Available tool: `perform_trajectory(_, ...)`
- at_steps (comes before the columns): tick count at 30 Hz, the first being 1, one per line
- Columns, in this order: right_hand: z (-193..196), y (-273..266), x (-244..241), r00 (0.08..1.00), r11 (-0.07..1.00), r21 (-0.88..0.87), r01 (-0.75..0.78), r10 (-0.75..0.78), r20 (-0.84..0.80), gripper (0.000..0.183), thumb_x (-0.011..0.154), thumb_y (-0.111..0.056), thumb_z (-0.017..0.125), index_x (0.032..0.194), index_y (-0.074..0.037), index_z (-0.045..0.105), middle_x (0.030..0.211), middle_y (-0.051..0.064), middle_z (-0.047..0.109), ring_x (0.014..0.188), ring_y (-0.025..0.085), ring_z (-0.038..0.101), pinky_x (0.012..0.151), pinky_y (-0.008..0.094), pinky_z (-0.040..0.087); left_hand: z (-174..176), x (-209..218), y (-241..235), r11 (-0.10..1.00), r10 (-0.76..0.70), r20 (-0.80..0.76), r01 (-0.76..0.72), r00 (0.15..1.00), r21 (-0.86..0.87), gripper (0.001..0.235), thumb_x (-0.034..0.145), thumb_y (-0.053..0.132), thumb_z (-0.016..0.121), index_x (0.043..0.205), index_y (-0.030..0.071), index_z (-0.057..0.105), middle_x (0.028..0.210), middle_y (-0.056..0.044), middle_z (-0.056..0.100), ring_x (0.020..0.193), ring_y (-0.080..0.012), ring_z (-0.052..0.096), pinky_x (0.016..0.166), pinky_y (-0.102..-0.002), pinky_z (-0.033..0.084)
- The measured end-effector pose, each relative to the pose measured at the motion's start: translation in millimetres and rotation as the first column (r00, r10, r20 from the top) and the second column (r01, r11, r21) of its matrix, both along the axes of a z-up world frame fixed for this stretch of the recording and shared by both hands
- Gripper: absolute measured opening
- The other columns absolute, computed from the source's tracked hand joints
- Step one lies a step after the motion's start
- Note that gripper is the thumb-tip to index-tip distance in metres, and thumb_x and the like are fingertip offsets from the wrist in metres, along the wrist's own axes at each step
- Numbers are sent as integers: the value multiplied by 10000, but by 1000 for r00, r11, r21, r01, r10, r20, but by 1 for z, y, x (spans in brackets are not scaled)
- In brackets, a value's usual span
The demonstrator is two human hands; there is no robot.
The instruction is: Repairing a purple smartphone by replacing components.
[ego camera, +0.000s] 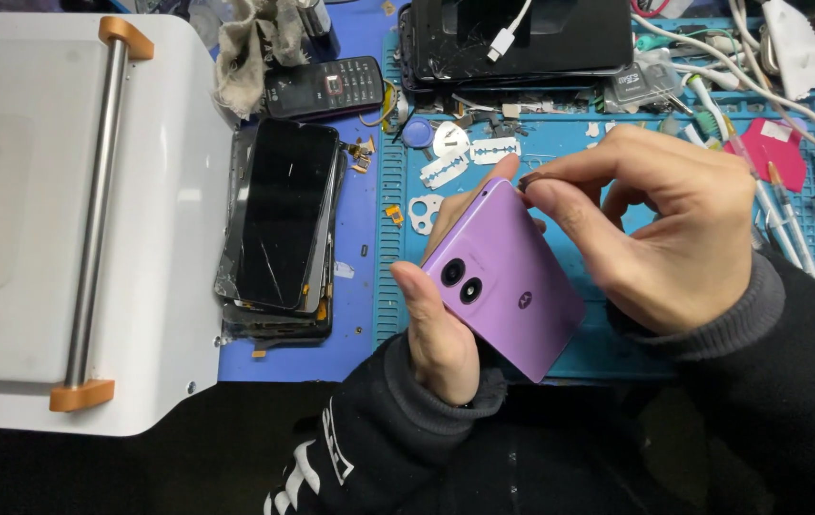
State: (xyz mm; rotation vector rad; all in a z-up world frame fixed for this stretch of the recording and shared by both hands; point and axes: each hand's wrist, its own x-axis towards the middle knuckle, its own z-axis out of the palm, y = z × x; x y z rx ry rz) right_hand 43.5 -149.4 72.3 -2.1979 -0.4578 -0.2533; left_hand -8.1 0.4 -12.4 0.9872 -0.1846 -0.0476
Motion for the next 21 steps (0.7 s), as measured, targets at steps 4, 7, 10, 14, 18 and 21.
perform_trajectory(4, -1, 2, 0, 1000, 1000, 0, 22, -22, 4, 45, 889, -4, 753, 924, 17, 734, 808, 94, 710, 619, 115, 635, 530, 238, 468, 4, 2, 1, 1000, -2, -8, 2, 1000, 12, 1108, 994, 857, 201, 1587, -64, 362, 1547, -128, 456, 1279, -192, 485, 1179, -338, 390)
perform_trajectory(7, -1, 3, -1, 1000, 1000, 8, 15, -15, 3, 50, 890, -7, 748, 930, 18, 732, 821, 96, 714, 628, 113, 639, 541, 237, 476, 5, 1, 2, 1000, -13, -6, 13, 1000, 7, 1089, 1000, 848, 202, 1585, -58, 358, 1581, -137, 436, 1303, -200, 479, 1195, -346, 387)
perform_trajectory(10, -1, 4, -1, 1000, 1000, 26, 13, -13, -7, 55, 892, -13, 743, 936, 17, 728, 833, 95, 715, 647, 113, 646, 548, 231, 482, 4, 1, 2, 1000, -11, 10, 10, 1000, 24, 1086, 1011, 848, 192, 1582, -59, 363, 1590, -143, 427, 1340, -208, 466, 1221, -351, 373)
perform_trajectory(14, -2, 4, -1, 1000, 999, 30, 11, -11, -12, 57, 897, -15, 745, 937, 19, 723, 839, 97, 717, 654, 117, 648, 542, 229, 481, 4, 1, 1, 1000, -10, 9, 10, 1000, 5, 1077, 1012, 841, 205, 1580, -61, 357, 1599, -153, 422, 1374, -222, 452, 1243, -365, 361)
perform_trajectory(18, -2, 4, -1, 1000, 1000, 26, 7, -7, -16, 56, 899, -12, 739, 942, 17, 721, 841, 96, 716, 653, 114, 649, 543, 227, 485, 3, 1, 1, 1000, -5, 15, 5, 1000, 14, 1083, 1020, 842, 200, 1582, -70, 360, 1590, -164, 422, 1378, -228, 450, 1246, -373, 359)
perform_trajectory(21, -3, 3, 0, 1000, 1000, 17, 0, 0, -2, 51, 898, -5, 737, 938, 18, 718, 845, 97, 719, 648, 116, 649, 538, 228, 483, 4, 1, 0, 1000, -7, 7, 7, 1000, -9, 1080, 1014, 837, 206, 1574, -74, 359, 1596, -170, 431, 1363, -231, 457, 1233, -377, 362)
